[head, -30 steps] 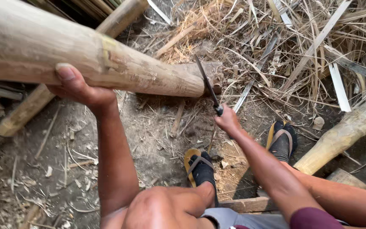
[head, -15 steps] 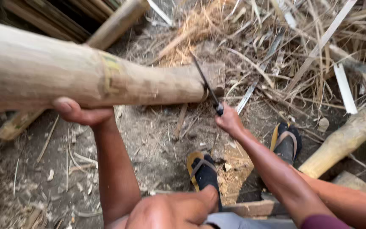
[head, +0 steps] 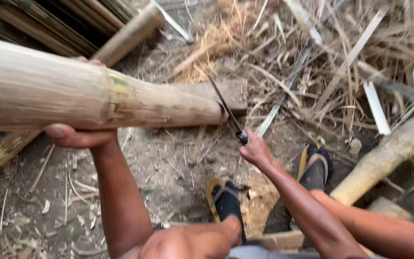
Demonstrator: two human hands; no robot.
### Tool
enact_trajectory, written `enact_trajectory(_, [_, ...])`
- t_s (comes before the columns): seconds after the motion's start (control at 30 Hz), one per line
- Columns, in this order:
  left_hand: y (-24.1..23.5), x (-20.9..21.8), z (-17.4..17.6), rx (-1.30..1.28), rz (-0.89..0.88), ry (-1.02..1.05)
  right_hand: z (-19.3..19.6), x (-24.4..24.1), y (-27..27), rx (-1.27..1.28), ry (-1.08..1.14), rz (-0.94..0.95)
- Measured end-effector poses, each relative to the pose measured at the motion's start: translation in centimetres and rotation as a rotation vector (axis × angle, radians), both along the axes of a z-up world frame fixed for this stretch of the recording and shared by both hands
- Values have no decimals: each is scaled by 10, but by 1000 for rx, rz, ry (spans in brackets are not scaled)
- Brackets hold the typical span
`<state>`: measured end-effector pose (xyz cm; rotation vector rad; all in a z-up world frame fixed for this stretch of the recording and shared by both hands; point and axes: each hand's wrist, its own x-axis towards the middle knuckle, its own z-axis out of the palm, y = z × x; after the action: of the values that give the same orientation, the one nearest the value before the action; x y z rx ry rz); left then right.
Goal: The person uses a curved blade to scrape and smooth a long wooden pole resting on a wooden block. The person repeatedly draws the blade along the pole's surface to remove material and refine its shape.
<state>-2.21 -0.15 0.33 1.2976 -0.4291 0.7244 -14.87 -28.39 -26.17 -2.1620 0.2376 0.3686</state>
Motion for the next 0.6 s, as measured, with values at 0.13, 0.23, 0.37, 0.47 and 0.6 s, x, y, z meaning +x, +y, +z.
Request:
enact_trajectory(0.13, [1, -2, 4, -73, -203, 54, 7, 1, 15, 94, 115, 156])
enact_trajectory(0.23, [1, -10, 0, -78, -112, 51, -11, -1, 21, 79, 194, -29])
enact_trajectory(0.37, [-6, 8, 6, -17, 16, -13, -28, 24, 1, -59, 120, -36])
enact_trajectory(0.47, [-3, 1, 4, -141, -61, 55, -30, -3, 3, -117, -93, 36])
enact_trajectory(0.6, [10, -1, 0, -48, -6, 52, -25, -13, 4, -86, 274, -31])
